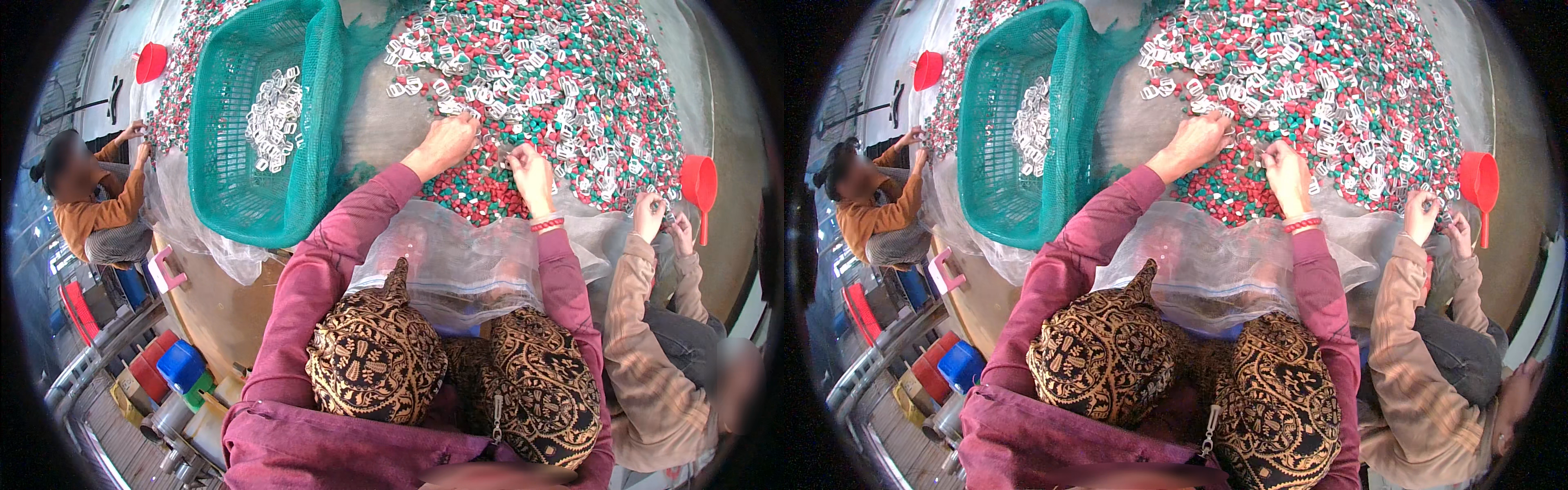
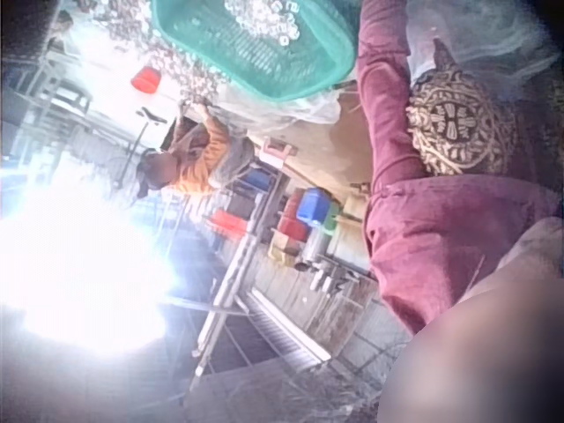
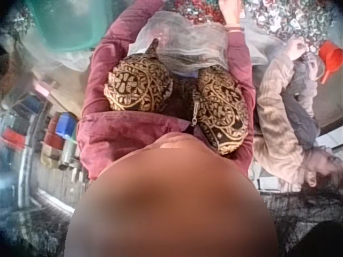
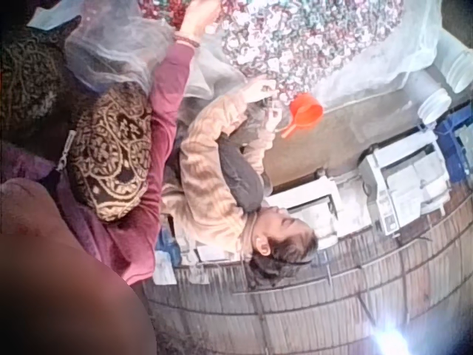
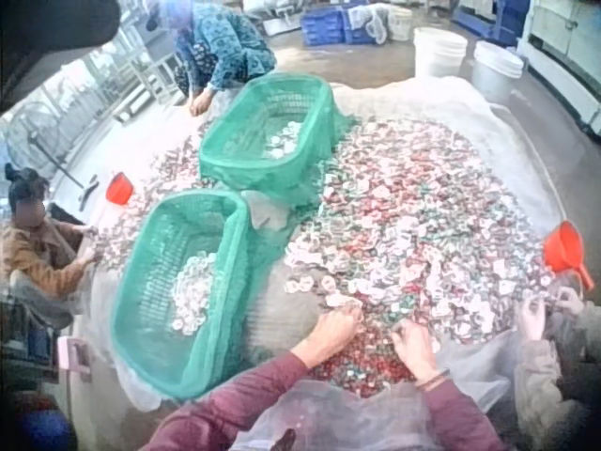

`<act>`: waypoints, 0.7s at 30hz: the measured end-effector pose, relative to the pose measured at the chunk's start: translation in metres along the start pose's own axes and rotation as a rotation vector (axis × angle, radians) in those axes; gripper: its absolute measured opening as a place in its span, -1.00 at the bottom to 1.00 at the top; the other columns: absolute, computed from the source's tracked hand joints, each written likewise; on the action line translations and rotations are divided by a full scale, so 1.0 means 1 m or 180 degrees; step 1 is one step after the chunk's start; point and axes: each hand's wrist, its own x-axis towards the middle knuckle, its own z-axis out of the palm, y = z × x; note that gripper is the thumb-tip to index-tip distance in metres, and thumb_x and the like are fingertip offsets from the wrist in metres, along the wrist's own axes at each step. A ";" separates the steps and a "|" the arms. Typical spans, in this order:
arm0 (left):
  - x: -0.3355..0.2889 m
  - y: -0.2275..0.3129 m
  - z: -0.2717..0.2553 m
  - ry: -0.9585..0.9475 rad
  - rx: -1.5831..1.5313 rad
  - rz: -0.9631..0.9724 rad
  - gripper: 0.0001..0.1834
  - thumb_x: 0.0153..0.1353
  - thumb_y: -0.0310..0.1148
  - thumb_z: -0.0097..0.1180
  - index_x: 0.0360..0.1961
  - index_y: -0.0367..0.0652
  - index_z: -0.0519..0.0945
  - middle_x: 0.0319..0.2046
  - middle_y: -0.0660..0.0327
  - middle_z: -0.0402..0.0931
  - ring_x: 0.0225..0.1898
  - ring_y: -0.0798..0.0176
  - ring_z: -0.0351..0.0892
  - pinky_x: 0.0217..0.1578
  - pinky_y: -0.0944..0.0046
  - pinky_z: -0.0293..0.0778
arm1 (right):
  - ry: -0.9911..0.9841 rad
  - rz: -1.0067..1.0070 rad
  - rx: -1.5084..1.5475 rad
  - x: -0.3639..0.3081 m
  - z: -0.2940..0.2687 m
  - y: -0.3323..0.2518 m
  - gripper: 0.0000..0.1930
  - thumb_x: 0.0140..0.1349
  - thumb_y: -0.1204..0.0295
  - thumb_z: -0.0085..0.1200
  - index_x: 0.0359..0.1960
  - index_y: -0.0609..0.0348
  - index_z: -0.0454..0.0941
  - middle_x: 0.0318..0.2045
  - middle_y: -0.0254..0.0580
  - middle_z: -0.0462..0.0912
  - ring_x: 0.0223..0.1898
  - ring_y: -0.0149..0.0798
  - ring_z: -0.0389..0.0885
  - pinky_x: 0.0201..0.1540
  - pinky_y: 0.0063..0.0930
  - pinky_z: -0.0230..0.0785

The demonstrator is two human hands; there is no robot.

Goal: The person sits on a low stool and sorts small red, green, and white plastic components from a large pile on the floor. They pick up the items by hand and place them into a green basket. Other workers are visible nearby performing similar tasks.

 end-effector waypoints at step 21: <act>0.019 0.036 0.024 -0.0498 -0.0115 0.0934 -0.74 -0.01 -0.40 0.14 -0.23 -0.13 0.53 -0.37 0.12 0.46 -0.40 0.06 0.56 -0.39 0.10 0.49 | -0.0449 0.1221 0.4793 -0.048 -0.086 0.028 -0.85 0.20 0.43 0.00 -0.22 0.20 0.48 -0.58 -0.28 0.43 -0.63 -0.54 0.36 -0.87 -0.78 -0.06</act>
